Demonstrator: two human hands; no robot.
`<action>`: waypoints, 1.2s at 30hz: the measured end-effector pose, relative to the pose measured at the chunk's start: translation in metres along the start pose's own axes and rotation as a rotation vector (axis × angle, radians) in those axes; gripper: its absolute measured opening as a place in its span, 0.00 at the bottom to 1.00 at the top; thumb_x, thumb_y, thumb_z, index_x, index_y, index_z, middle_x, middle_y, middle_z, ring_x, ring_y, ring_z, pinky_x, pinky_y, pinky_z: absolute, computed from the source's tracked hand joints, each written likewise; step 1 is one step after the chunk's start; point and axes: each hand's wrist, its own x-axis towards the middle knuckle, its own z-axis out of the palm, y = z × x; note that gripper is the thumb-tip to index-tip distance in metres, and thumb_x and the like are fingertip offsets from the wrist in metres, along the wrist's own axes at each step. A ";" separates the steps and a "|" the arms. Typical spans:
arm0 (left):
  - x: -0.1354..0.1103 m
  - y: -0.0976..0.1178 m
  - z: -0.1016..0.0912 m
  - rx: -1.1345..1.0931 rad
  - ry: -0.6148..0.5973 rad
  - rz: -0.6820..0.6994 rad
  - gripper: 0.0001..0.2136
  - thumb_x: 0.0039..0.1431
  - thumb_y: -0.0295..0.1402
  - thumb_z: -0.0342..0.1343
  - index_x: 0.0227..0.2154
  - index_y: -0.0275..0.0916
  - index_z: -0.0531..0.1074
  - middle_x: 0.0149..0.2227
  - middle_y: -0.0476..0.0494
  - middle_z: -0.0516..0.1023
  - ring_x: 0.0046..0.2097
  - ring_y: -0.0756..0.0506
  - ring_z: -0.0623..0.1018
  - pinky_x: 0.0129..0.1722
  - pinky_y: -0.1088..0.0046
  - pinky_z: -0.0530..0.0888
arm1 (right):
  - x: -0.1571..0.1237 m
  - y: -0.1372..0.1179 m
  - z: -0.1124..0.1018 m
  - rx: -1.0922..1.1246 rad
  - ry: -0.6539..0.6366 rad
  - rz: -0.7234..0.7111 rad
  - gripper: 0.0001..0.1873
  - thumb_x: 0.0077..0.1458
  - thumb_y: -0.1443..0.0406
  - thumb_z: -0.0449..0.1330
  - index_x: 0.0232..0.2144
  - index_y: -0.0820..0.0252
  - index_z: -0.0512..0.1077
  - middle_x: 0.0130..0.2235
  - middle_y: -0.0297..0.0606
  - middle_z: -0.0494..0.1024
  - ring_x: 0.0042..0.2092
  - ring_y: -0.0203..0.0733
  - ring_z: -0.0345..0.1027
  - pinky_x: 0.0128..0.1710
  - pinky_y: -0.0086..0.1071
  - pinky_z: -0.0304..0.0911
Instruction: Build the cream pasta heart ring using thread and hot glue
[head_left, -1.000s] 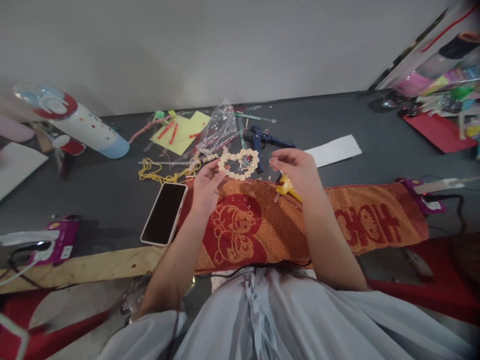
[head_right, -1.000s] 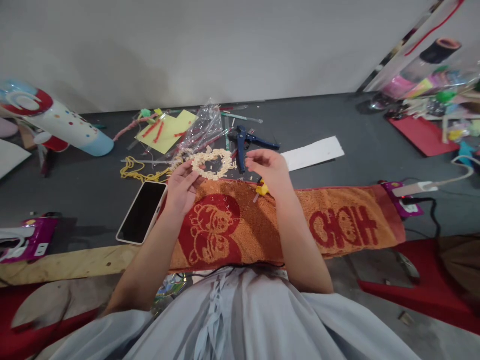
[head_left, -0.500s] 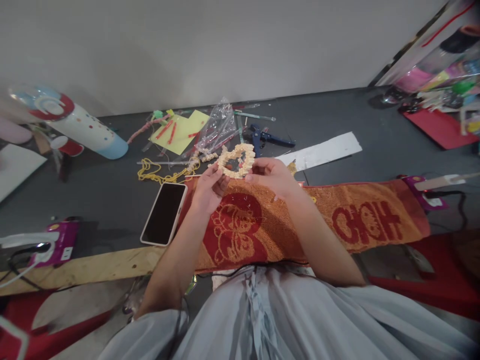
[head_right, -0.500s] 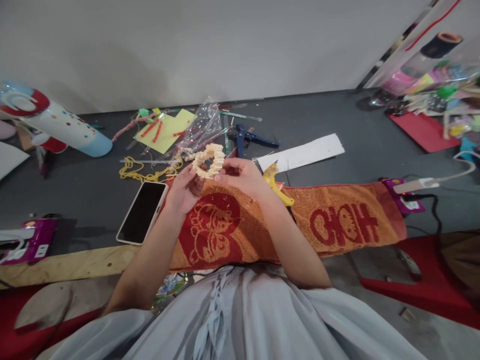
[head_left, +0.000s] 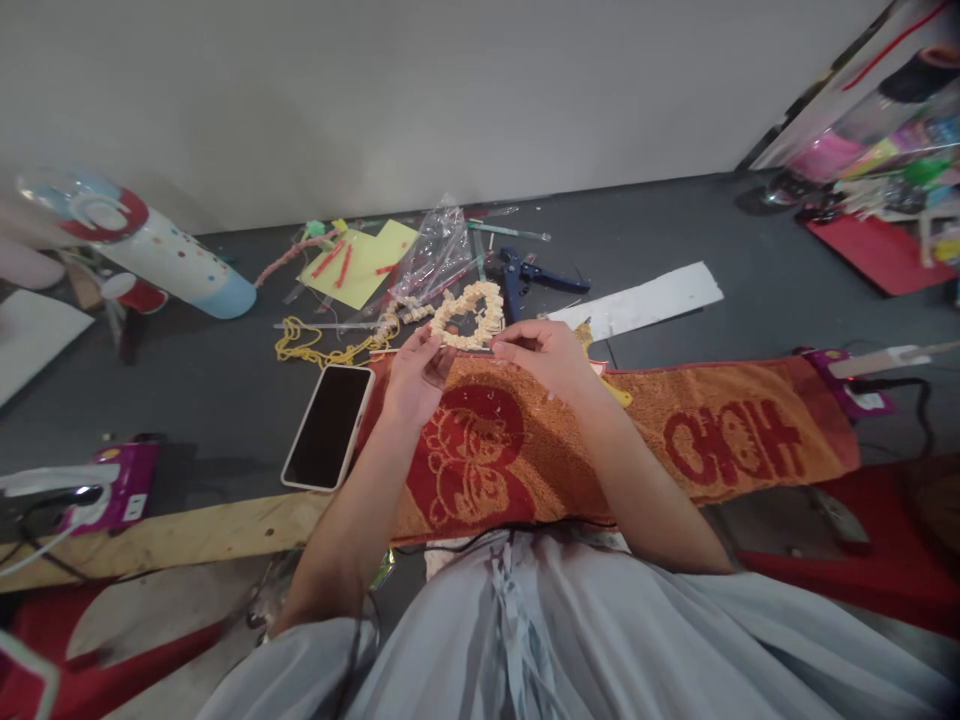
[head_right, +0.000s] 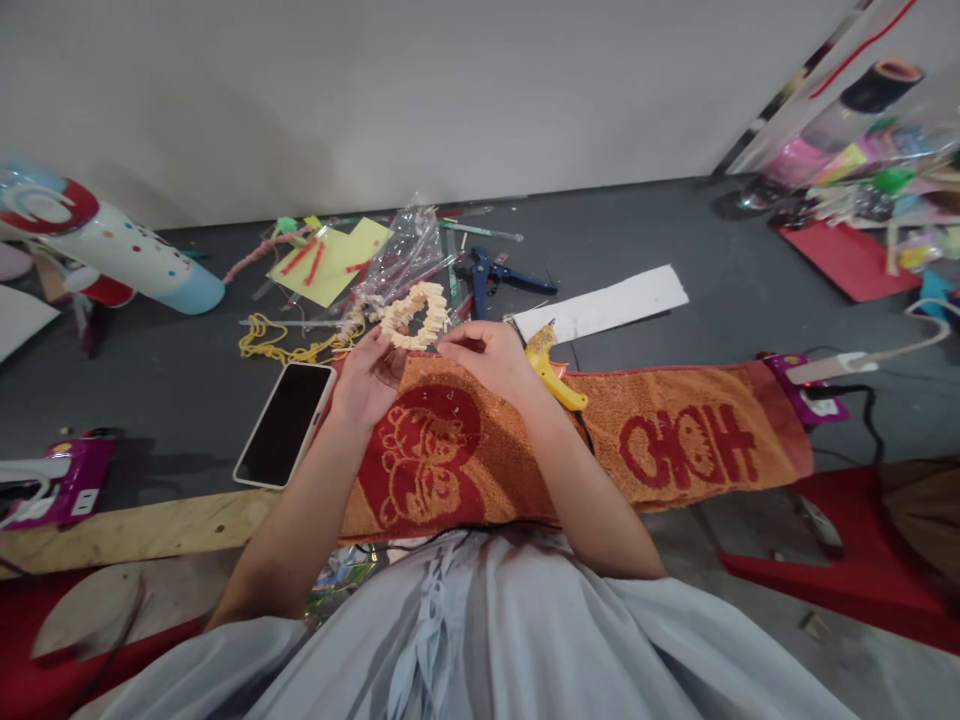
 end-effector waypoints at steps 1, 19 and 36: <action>0.000 0.000 0.000 0.001 -0.005 0.007 0.08 0.52 0.23 0.64 0.34 0.38 0.72 0.34 0.51 0.81 0.28 0.58 0.78 0.35 0.86 0.77 | 0.000 0.001 0.001 -0.001 -0.013 0.010 0.12 0.46 0.58 0.65 0.31 0.60 0.79 0.30 0.38 0.79 0.31 0.36 0.68 0.34 0.33 0.64; 0.002 -0.010 -0.002 0.139 -0.009 0.266 0.17 0.45 0.30 0.70 0.38 0.40 0.72 0.37 0.49 0.80 0.38 0.53 0.80 0.42 0.79 0.77 | 0.001 0.014 0.008 0.115 -0.002 0.088 0.21 0.46 0.47 0.66 0.25 0.59 0.78 0.21 0.31 0.69 0.23 0.30 0.54 0.22 0.29 0.50; 0.001 -0.009 -0.003 0.184 0.067 0.474 0.18 0.44 0.33 0.71 0.39 0.42 0.73 0.40 0.47 0.79 0.44 0.50 0.80 0.40 0.79 0.77 | 0.021 0.031 -0.043 0.230 0.622 -0.211 0.12 0.54 0.56 0.63 0.36 0.56 0.79 0.32 0.34 0.78 0.31 0.35 0.71 0.38 0.36 0.72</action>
